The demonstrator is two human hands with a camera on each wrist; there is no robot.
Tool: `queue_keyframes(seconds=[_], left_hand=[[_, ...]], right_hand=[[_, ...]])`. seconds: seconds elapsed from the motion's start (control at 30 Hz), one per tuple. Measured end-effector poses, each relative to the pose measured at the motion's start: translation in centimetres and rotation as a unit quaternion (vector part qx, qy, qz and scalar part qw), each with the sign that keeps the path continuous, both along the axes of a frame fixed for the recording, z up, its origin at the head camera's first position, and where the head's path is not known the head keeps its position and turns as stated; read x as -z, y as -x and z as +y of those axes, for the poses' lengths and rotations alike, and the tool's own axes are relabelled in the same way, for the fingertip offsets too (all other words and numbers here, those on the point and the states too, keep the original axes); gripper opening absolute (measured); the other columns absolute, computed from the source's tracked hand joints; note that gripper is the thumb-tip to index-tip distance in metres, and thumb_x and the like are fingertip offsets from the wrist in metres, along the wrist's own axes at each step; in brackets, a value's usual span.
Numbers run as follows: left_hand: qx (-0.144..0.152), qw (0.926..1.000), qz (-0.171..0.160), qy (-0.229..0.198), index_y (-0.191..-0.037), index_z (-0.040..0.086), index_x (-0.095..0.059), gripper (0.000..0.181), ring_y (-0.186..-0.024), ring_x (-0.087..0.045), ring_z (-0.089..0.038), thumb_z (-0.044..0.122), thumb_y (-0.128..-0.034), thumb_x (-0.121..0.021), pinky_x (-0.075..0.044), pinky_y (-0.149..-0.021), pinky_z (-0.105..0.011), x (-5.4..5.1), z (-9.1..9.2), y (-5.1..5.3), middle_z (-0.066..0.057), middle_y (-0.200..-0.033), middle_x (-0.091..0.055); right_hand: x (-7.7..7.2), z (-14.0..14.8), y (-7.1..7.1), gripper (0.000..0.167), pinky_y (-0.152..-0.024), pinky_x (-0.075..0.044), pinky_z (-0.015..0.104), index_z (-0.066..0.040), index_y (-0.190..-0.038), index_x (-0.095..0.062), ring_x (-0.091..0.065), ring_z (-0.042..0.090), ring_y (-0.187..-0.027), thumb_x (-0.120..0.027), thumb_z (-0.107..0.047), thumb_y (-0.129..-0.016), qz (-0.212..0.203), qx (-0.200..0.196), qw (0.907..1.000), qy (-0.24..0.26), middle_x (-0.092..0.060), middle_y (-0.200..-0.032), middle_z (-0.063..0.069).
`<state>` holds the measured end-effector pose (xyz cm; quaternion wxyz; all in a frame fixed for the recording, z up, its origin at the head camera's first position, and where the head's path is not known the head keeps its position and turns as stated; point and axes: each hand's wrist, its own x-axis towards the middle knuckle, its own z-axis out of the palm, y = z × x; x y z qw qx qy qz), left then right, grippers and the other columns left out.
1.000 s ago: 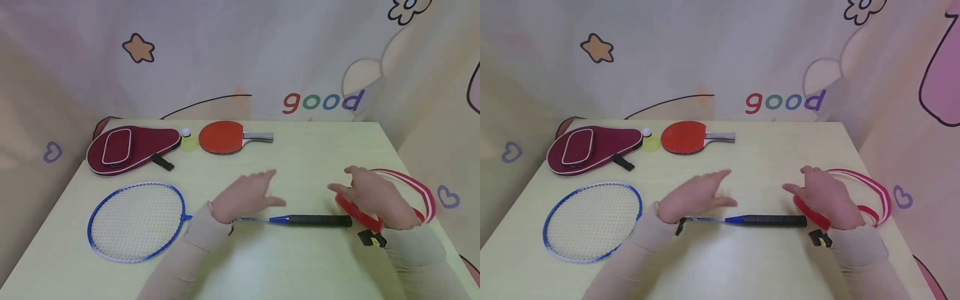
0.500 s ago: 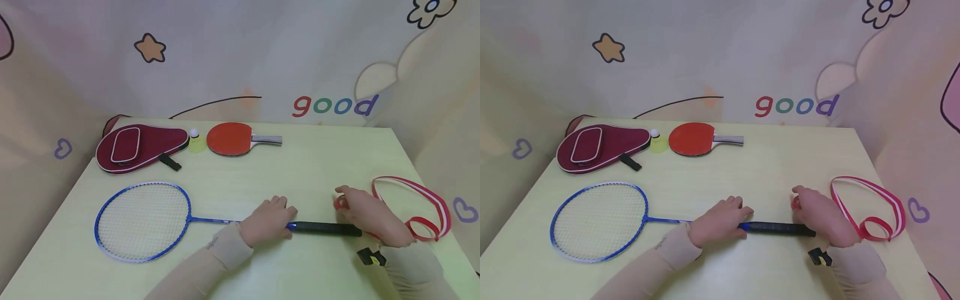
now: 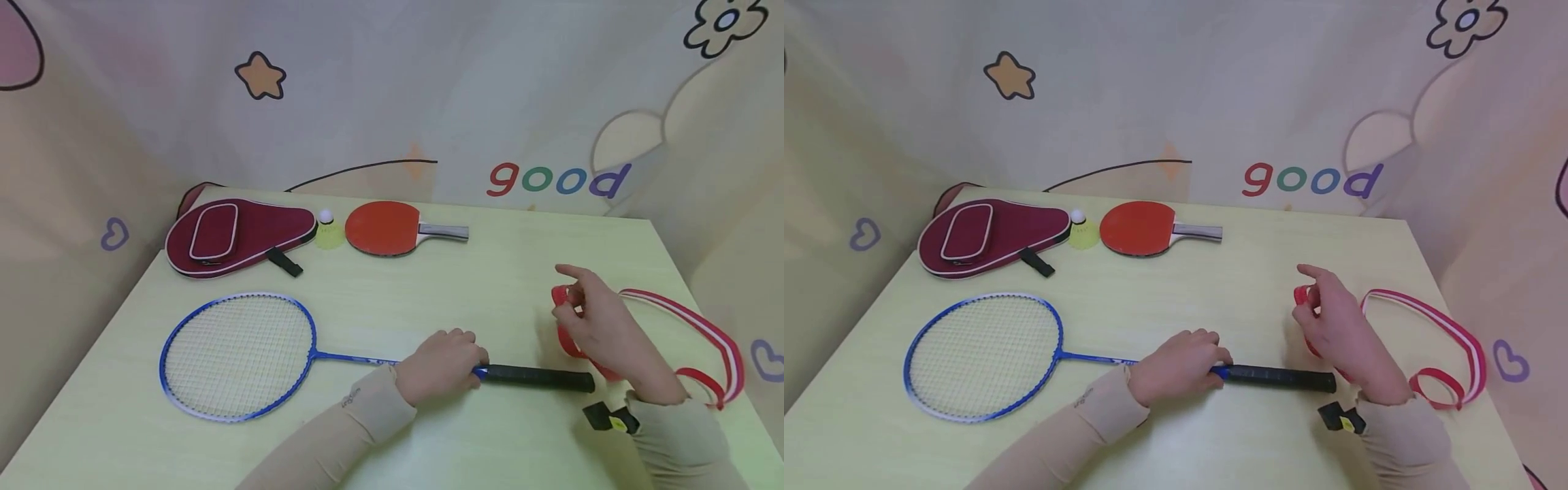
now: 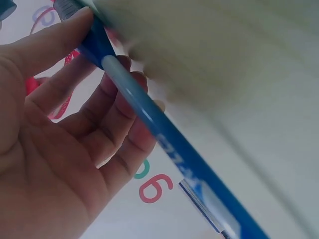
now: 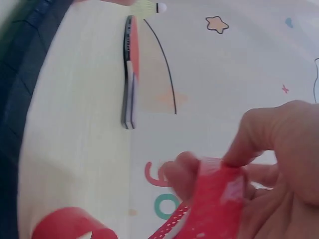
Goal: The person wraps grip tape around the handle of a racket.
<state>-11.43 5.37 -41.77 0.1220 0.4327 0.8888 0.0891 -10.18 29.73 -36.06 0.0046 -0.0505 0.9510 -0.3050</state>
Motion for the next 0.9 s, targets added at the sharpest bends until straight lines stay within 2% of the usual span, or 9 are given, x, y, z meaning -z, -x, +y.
queue_keyframes(seconds=[0.1,0.2,0.33,0.43,0.53,0.63,0.7,0.77,0.9], left_hand=[[0.003,1.0,0.009,0.003,-0.104,0.015,-0.07,0.017,-0.075,-0.052,-0.009,0.024,-0.0899,-0.071,-0.043,-0.065,-0.021,0.0,0.0,-0.1,0.005,-0.086,-0.061],[0.0,1.0,0.006,-0.007,-0.1,0.01,-0.064,0.011,-0.069,-0.052,-0.009,0.018,-0.0926,-0.066,-0.043,-0.06,-0.019,-0.3,0.0,-0.1,0.004,-0.08,-0.059],[-0.046,0.9962,-0.06,-0.043,-0.109,0.009,-0.057,0.014,-0.07,-0.053,-0.008,0.015,-0.0966,-0.06,-0.047,-0.064,-0.017,-1.0,-0.3,0.5,0.004,-0.084,-0.057],[-0.089,0.9863,-0.104,-0.091,-0.119,0.009,-0.054,0.022,-0.076,-0.053,-0.01,0.018,-0.0989,-0.056,-0.049,-0.072,-0.019,-1.6,-0.5,1.6,0.002,-0.092,-0.057],[-0.129,0.9743,-0.12,-0.141,-0.124,0.009,-0.053,0.03,-0.08,-0.054,-0.011,0.027,-0.1001,-0.055,-0.049,-0.073,-0.021,-2.4,-0.9,2.8,0.002,-0.097,-0.055],[-0.175,0.9561,-0.134,-0.192,-0.125,0.011,-0.053,0.045,-0.082,-0.055,-0.012,0.047,-0.0979,-0.053,-0.051,-0.068,-0.025,-3.6,-1.5,3.9,0.001,-0.099,-0.055],[-0.201,0.945,-0.132,-0.221,-0.128,0.013,-0.052,0.055,-0.087,-0.056,-0.012,0.057,-0.0953,-0.05,-0.052,-0.069,-0.027,-4.6,-1.9,4.4,0.001,-0.104,-0.056],[-0.212,0.9362,-0.119,-0.254,-0.132,0.012,-0.051,0.058,-0.09,-0.057,-0.014,0.057,-0.0949,-0.051,-0.053,-0.069,-0.029,-5.6,-2.3,4.9,0.0,-0.107,-0.057],[-0.208,0.936,-0.056,-0.278,-0.14,0.011,-0.046,0.059,-0.099,-0.058,-0.016,0.045,-0.0945,-0.06,-0.055,-0.078,-0.029,-7.0,-2.8,5.5,-0.003,-0.122,-0.058]], right_hand=[[-0.5,0.0,-0.4,0.054,-0.059,-0.05,0.022,-0.003,-0.142,-0.04,-0.048,0.025,-0.085,-0.059,-0.005,-0.092,0.045,0.004,0.9989,0.015,-0.05,-0.099,0.011],[-1.0,-0.3,-0.6,0.047,-0.061,-0.048,0.014,-0.006,-0.138,-0.048,-0.049,0.02,-0.081,-0.057,-0.001,-0.092,0.108,0.007,0.9932,0.044,-0.049,-0.098,0.006],[-2.0,-1.3,-0.8,0.043,-0.065,-0.05,0.01,-0.007,-0.135,-0.051,-0.057,0.012,-0.081,-0.053,0.004,-0.093,0.177,0.002,0.9751,0.134,-0.05,-0.1,0.004],[-2.8,-2.3,-1.2,0.042,-0.065,-0.054,0.015,-0.002,-0.134,-0.049,-0.061,0.014,-0.087,-0.052,0.008,-0.094,0.196,-0.023,0.9543,0.224,-0.051,-0.104,0.008],[-3.2,-3.4,-1.8,0.042,-0.067,-0.057,0.019,0.003,-0.134,-0.048,-0.062,0.017,-0.094,-0.052,0.012,-0.093,0.187,-0.064,0.9306,0.308,-0.05,-0.106,0.013],[-3.0,-4.4,-2.6,0.044,-0.067,-0.058,0.025,0.005,-0.134,-0.046,-0.065,0.02,-0.091,-0.052,0.016,-0.092,0.141,-0.122,0.9139,0.36,-0.049,-0.104,0.015],[-2.7,-5.0,-3.0,0.044,-0.068,-0.059,0.028,0.004,-0.133,-0.046,-0.067,0.022,-0.087,-0.052,0.016,-0.092,0.112,-0.149,0.9127,0.364,-0.051,-0.104,0.015],[-2.3,-5.3,-3.4,0.042,-0.07,-0.059,0.03,0.004,-0.13,-0.046,-0.068,0.025,-0.085,-0.053,0.017,-0.091,0.086,-0.166,0.9143,0.359,-0.054,-0.106,0.014],[-1.7,-5.3,-3.7,0.032,-0.073,-0.059,0.03,0.002,-0.119,-0.049,-0.067,0.026,-0.083,-0.054,0.017,-0.09,0.071,-0.173,0.9232,0.336,-0.058,-0.107,0.011]])
